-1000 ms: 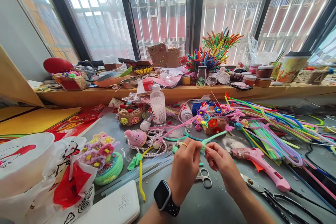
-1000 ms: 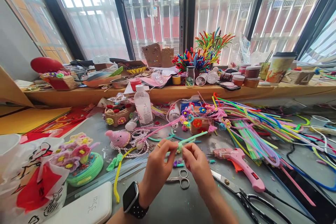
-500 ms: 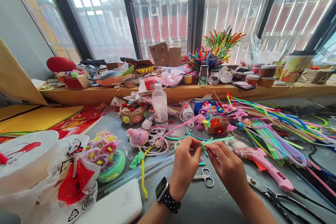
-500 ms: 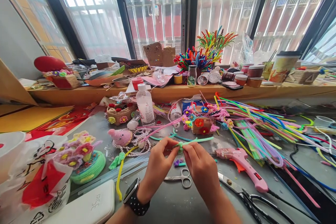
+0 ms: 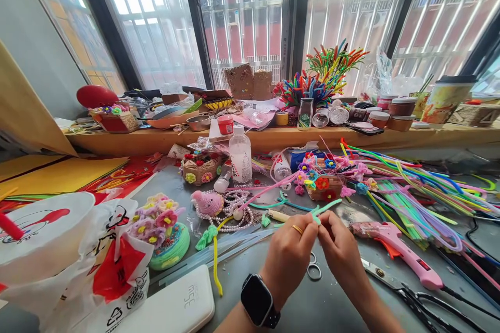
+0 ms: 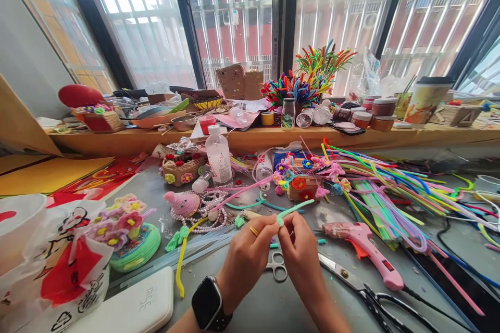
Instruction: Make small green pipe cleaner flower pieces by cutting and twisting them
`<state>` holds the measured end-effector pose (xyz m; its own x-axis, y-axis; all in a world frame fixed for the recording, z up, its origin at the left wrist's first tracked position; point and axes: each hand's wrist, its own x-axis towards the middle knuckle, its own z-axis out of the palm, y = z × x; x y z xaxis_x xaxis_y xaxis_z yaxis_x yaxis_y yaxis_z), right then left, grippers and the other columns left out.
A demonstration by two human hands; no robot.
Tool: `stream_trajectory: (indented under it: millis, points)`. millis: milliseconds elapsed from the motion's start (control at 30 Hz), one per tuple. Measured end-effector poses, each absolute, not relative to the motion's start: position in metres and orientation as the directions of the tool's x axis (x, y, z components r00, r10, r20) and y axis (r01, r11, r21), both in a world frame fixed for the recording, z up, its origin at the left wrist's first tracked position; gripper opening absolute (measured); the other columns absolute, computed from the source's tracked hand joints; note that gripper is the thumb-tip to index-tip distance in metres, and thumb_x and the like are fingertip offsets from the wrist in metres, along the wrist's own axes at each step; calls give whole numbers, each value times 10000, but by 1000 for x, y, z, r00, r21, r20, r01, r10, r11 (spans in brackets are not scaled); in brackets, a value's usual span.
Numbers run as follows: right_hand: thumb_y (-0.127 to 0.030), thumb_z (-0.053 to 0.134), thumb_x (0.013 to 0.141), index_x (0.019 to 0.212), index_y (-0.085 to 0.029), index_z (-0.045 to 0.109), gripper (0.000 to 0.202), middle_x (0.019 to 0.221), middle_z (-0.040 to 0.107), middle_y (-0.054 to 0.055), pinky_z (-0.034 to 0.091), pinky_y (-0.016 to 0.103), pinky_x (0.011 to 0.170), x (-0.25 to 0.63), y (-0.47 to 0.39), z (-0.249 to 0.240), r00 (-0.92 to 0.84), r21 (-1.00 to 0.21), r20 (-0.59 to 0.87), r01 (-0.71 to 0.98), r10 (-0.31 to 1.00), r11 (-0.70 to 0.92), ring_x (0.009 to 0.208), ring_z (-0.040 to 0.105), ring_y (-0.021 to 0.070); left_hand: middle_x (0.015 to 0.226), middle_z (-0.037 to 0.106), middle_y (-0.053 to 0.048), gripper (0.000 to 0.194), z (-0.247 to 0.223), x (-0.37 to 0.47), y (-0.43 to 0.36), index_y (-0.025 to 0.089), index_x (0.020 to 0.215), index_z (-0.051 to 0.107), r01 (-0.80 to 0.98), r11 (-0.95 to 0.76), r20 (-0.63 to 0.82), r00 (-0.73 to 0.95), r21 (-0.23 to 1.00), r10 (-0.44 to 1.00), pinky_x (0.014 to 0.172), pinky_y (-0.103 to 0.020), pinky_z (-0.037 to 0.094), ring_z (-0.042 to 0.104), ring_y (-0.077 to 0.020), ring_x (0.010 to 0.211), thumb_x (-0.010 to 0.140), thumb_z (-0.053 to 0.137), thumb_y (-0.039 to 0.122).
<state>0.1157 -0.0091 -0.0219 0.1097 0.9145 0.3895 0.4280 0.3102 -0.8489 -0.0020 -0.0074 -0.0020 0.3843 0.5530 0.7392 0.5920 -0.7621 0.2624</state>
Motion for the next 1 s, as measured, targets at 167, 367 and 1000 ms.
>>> stream_trajectory:
  millis: [167, 367, 1000]
  points:
    - [-399, 473, 745, 664, -177, 467, 237, 527, 414, -40, 321, 224, 456, 118, -7, -17, 61, -976, 175, 142, 983, 165, 478, 382, 103, 833, 632, -47, 198, -1, -4, -4, 180, 852, 567, 600, -718, 716, 320, 353, 620, 726, -276, 466, 568, -157, 806, 777, 414, 80]
    - [-407, 521, 719, 682, -178, 503, 233, 619, 476, -16, 332, 226, 517, 123, -9, -6, 32, -969, 185, 171, 982, 177, 561, 415, 116, 855, 640, -43, 193, 6, -5, 3, 179, 906, 588, 290, -362, 345, 111, 886, 932, 668, -243, 480, 592, -143, 756, 734, 501, 164]
    - [-421, 577, 672, 694, -153, 573, 269, 590, 465, -27, 253, 206, 437, 128, -6, -5, 12, -999, 43, -30, 999, 43, 477, 334, 72, 654, 629, -10, 256, 7, -8, 10, 129, 741, 595, -140, 100, -63, 247, 985, 967, 599, -230, 460, 579, -125, 632, 528, 705, 220]
